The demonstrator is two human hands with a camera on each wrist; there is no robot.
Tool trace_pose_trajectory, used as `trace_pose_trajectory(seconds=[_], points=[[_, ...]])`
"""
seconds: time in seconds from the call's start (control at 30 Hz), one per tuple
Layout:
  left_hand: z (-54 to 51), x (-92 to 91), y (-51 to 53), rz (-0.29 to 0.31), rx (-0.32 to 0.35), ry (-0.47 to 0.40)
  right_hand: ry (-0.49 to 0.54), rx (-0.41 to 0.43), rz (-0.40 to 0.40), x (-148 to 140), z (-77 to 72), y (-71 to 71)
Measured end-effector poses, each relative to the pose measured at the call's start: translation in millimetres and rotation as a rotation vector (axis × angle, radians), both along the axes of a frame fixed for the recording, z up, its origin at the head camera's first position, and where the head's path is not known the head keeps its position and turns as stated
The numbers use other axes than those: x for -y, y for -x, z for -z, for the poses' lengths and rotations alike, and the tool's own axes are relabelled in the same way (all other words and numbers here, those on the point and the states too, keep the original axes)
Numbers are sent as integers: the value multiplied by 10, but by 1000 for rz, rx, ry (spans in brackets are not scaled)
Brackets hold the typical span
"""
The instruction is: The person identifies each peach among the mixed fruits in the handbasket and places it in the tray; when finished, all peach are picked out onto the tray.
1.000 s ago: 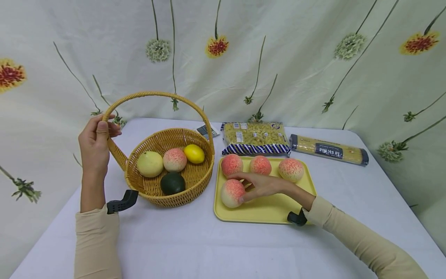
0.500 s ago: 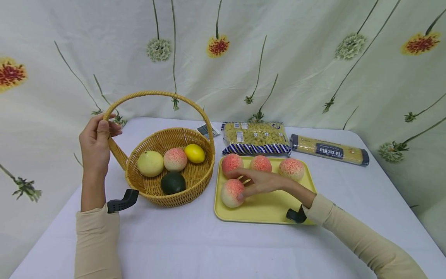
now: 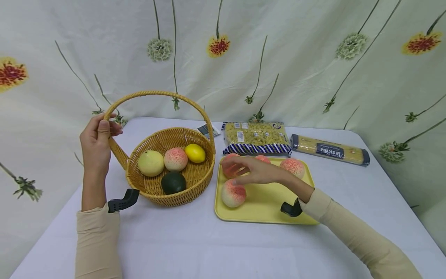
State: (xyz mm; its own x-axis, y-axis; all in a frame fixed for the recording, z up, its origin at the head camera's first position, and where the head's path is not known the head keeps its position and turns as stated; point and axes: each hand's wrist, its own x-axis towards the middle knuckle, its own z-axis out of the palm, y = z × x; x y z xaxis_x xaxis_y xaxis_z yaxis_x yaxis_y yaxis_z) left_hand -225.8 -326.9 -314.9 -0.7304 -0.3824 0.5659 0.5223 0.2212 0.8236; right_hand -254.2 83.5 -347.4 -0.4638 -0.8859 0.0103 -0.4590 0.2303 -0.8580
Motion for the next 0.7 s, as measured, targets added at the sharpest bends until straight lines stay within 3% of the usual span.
trace_pose_trajectory(seconds=[0.43,0.7], points=[[-1,-4,3,19,-14,-25,4,-53,27,346,-235,48],[3,0,-2,20,-10,-22,-32,-159,16,608,-321,110]])
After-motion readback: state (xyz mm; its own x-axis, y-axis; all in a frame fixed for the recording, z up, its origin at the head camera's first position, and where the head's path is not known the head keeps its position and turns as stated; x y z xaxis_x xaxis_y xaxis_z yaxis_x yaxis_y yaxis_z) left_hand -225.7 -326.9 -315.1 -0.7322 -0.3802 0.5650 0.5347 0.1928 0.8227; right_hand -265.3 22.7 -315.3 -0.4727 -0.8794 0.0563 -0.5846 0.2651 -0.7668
